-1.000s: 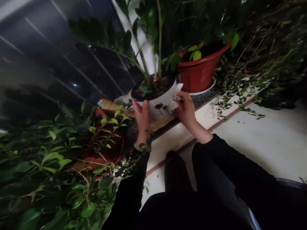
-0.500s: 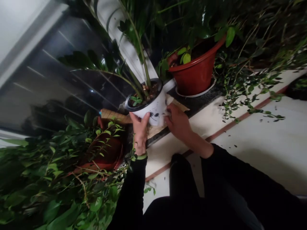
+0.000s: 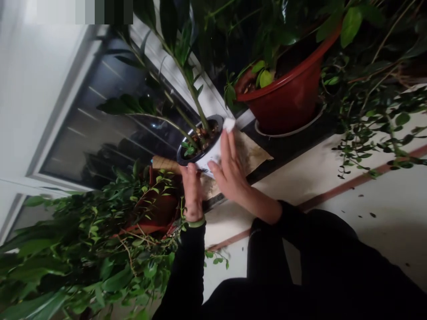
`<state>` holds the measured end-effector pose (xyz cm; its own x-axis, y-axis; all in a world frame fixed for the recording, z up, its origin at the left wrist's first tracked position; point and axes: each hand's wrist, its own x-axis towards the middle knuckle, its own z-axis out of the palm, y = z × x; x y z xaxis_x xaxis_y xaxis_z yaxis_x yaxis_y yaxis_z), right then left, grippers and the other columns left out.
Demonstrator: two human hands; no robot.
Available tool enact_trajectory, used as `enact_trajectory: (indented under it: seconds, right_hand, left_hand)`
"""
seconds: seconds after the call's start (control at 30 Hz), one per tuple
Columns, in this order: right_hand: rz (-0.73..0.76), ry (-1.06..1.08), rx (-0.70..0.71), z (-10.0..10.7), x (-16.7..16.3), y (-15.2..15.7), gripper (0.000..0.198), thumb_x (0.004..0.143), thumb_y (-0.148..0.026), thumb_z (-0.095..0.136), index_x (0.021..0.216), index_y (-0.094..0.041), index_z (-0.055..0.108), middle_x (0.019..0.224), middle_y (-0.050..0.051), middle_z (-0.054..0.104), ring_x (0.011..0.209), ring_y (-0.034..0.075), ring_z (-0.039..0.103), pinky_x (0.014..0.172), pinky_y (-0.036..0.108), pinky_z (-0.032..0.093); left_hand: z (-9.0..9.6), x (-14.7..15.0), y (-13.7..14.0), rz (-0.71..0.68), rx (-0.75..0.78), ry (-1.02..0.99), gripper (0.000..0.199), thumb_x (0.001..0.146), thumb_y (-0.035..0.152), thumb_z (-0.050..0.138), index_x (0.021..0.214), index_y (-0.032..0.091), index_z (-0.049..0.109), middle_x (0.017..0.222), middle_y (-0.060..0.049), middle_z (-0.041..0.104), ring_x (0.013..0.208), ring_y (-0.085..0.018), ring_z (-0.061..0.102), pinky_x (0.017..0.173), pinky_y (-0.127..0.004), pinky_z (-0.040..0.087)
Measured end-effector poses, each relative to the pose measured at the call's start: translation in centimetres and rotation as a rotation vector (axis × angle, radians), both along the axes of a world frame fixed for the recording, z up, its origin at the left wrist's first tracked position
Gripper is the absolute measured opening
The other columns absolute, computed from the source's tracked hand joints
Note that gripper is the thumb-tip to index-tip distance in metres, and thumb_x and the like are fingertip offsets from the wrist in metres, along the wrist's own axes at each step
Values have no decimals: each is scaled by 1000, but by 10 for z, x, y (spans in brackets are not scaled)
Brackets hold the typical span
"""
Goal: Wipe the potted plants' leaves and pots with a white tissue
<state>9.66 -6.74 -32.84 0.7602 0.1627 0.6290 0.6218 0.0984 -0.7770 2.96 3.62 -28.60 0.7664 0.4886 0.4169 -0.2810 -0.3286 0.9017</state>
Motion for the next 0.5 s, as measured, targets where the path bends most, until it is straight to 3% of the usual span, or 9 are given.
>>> enact_trajectory:
  seconds: [0.07,0.17,0.27,0.4,0.5]
  right_hand:
    - [29,57,54,11,32,3,87,115,-65,33,186,-21,7,194,15,13,183,31,10,150,61,19]
    - [113,191,70,9,60,2,79,116,-64,30,184,-24,22,192,12,25,182,27,19,150,56,23]
    - [119,314,56,-7,37,-3,81,116,-64,33,183,-21,24,191,16,27,181,32,24,147,60,30]
    - [102,237,89,-20,-16,-6,87,114,-68,31,186,-24,11,195,14,13,183,31,14,148,63,27]
    - [115,191,131,-6,2,-4,86,114,-70,28,186,-23,15,194,12,18,183,29,16,150,59,23]
  left_hand:
    - [0,5,1,3,-24,2,88,92,88,70,157,30,60,165,-13,65,161,-30,58,133,-47,50]
    - [1,11,2,19,-64,21,92,87,91,72,157,31,62,169,-14,63,162,-31,57,132,-47,51]
    - [4,15,0,-8,-116,21,91,90,89,70,157,27,63,167,-17,64,159,-32,60,133,-49,49]
    - [7,18,0,-72,-159,-29,79,101,77,62,158,24,63,162,-15,69,154,-29,64,137,-51,44]
    - [8,20,7,-55,-175,-29,81,95,79,67,154,23,67,158,-15,72,153,-33,65,132,-50,48]
